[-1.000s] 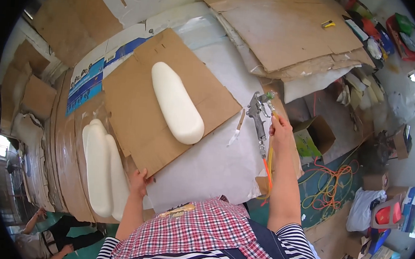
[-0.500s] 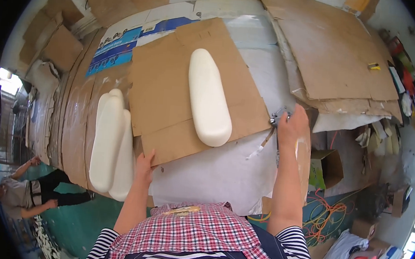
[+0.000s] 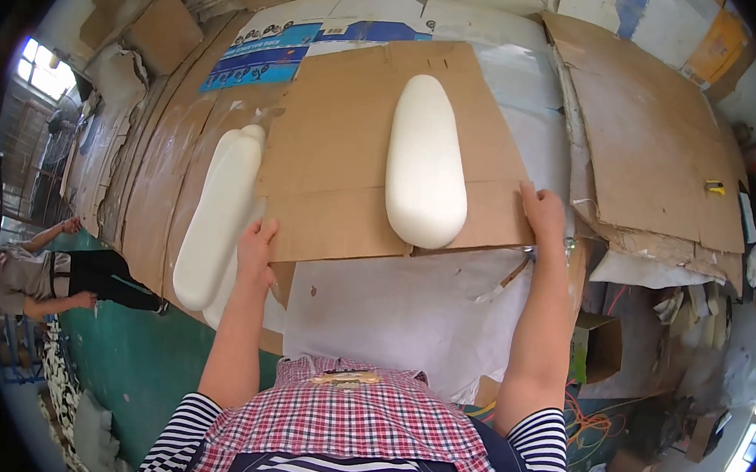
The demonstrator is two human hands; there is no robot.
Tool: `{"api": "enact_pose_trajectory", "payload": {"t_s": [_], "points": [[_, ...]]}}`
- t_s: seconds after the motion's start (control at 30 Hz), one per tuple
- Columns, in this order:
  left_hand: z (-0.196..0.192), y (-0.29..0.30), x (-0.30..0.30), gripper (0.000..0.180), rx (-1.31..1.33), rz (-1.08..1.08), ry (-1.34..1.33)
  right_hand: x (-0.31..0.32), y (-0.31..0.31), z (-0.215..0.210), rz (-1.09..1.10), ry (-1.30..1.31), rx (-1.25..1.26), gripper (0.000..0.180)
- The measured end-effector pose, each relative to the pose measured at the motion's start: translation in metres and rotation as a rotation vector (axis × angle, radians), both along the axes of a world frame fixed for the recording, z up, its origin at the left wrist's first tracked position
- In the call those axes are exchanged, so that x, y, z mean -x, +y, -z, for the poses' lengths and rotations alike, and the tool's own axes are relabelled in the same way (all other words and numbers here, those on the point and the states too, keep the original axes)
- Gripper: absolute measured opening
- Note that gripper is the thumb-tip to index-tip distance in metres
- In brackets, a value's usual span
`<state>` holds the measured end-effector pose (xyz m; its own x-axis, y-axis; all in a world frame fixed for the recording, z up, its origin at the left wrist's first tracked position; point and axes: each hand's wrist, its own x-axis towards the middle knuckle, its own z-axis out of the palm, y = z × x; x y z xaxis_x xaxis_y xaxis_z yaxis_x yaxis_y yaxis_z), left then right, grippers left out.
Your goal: The person picks up white foam components from a bag, arranges them on a cardboard-covered workbench, and uses a glue gun to apply adhesive.
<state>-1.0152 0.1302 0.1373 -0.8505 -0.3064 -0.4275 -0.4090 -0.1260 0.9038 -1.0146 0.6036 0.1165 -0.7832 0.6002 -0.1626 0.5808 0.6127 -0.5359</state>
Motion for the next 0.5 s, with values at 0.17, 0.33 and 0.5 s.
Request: {"api": "enact_pose_trajectory", "payload": {"t_s": [0.17,0.33,0.5], "points": [[-0.009,-0.018,0.004,0.025,-0.037,0.048,0.13,-0.016,-0.004,-0.002,-0.078,0.209,0.074,0.045],[0.0,-0.044,-0.044,0.025,-0.031,0.131,0.075,-0.101,-0.049,0.028,0.031,0.353,0.193,0.036],[0.095,-0.077,-0.126,0.031,0.037,0.292,-0.014,-0.215,-0.061,0.064,0.18,0.257,0.227,0.033]]}}
